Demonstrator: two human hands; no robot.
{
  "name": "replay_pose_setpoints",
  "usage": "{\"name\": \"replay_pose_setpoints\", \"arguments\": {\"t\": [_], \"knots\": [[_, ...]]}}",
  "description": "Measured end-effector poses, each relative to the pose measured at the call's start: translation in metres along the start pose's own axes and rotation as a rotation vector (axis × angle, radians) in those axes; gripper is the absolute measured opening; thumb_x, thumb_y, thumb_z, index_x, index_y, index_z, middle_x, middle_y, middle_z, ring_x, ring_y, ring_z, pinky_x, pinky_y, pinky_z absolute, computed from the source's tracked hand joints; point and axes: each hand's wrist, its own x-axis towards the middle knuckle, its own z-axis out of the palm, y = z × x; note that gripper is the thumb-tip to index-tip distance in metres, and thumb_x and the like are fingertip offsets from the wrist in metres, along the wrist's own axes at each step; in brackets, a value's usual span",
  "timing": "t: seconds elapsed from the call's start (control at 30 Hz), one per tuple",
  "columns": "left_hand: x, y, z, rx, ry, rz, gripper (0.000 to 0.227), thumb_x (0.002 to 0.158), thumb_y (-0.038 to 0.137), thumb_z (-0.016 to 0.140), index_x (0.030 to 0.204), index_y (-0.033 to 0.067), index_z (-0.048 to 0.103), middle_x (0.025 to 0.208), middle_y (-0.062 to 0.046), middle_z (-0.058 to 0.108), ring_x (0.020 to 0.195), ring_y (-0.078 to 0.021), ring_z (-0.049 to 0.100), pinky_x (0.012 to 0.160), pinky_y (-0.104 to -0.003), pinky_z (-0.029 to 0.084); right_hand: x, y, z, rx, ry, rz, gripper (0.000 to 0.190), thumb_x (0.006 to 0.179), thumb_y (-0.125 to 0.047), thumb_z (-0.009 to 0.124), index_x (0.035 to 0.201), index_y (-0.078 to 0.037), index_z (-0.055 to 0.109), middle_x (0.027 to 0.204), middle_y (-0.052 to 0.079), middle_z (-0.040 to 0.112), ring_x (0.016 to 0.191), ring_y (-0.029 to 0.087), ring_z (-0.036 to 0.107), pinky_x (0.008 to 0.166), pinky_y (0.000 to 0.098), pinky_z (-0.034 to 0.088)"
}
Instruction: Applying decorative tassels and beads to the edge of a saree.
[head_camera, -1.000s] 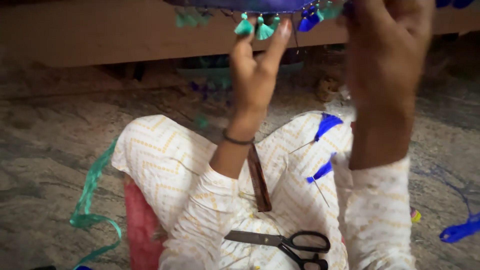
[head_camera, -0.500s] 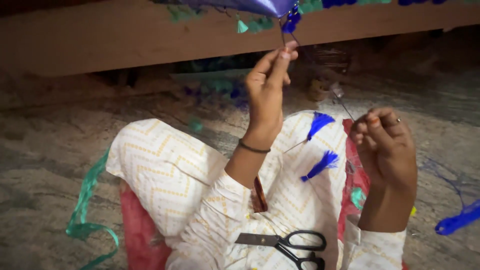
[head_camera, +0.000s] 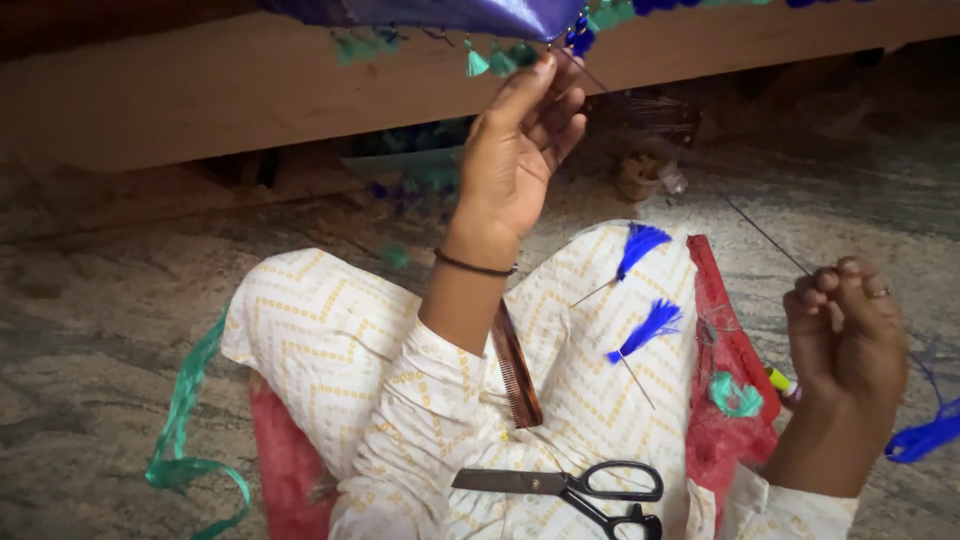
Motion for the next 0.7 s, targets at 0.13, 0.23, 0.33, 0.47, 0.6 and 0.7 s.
{"name": "replay_pose_setpoints", "arguments": {"t": [0.13, 0.23, 0.33, 0.47, 0.6, 0.7], "knots": [[0.003, 0.003, -0.003, -0.03, 0.027, -0.034, 0.02, 0.094, 0.021, 0.076, 0.111, 0.0104, 0.073, 0.112, -0.004, 0.075, 0.097, -0.0137, 0.071, 0.082, -0.029, 0.059, -0.011, -0.002, -0.009, -0.053, 0.095, -0.019, 0.011, 0.117, -0.002, 0.064, 0.106, -0.002, 0.061, 0.099, 0.011, 0.065, 0.089, 0.017, 0.058, 0.09, 0.0293, 0.05], [0.005, 0.002, -0.007, -0.017, 0.031, -0.028, 0.022, 0.094, 0.021, 0.077, 0.112, 0.0089, 0.074, 0.111, -0.004, 0.075, 0.096, -0.0125, 0.07, 0.08, -0.027, 0.059, -0.017, -0.007, -0.039, -0.049, 0.113, -0.04, 0.008, 0.112, 0.002, 0.063, 0.106, -0.002, 0.06, 0.096, 0.008, 0.061, 0.087, 0.016, 0.056, 0.089, 0.0283, 0.05], [0.002, 0.008, -0.005, 0.037, 0.052, -0.027, 0.025, 0.093, 0.022, 0.077, 0.113, 0.0078, 0.074, 0.111, -0.004, 0.076, 0.095, -0.0116, 0.071, 0.078, -0.026, 0.059, -0.029, -0.015, -0.062, -0.072, 0.169, -0.04, 0.011, 0.115, -0.001, 0.064, 0.106, -0.003, 0.06, 0.101, 0.009, 0.065, 0.088, 0.016, 0.057, 0.094, 0.0311, 0.05], [0.001, 0.009, -0.011, 0.032, 0.065, -0.052, 0.023, 0.093, 0.02, 0.076, 0.113, 0.0079, 0.074, 0.111, -0.004, 0.076, 0.092, -0.011, 0.071, 0.076, -0.025, 0.058, -0.033, -0.022, -0.08, -0.035, 0.154, -0.078, 0.007, 0.112, 0.001, 0.063, 0.107, -0.002, 0.061, 0.1, 0.008, 0.062, 0.092, 0.016, 0.058, 0.093, 0.0285, 0.051], [-0.002, 0.006, -0.015, 0.087, 0.105, -0.028, 0.02, 0.095, 0.019, 0.074, 0.113, 0.0103, 0.074, 0.109, -0.002, 0.076, 0.089, -0.0087, 0.071, 0.073, -0.022, 0.056, -0.034, -0.018, -0.076, -0.068, 0.228, -0.076, 0.011, 0.114, 0.003, 0.065, 0.106, -0.003, 0.061, 0.101, 0.007, 0.062, 0.094, 0.016, 0.058, 0.092, 0.0291, 0.05], [-0.008, 0.004, -0.018, 0.205, 0.112, 0.091, 0.016, 0.098, 0.018, 0.074, 0.111, 0.0087, 0.075, 0.108, -0.003, 0.076, 0.089, -0.0091, 0.07, 0.073, -0.022, 0.055, -0.03, -0.007, -0.067, -0.12, 0.24, -0.019, 0.007, 0.109, 0.003, 0.064, 0.107, -0.004, 0.062, 0.106, 0.007, 0.064, 0.1, 0.017, 0.061, 0.092, 0.03, 0.051]]}}
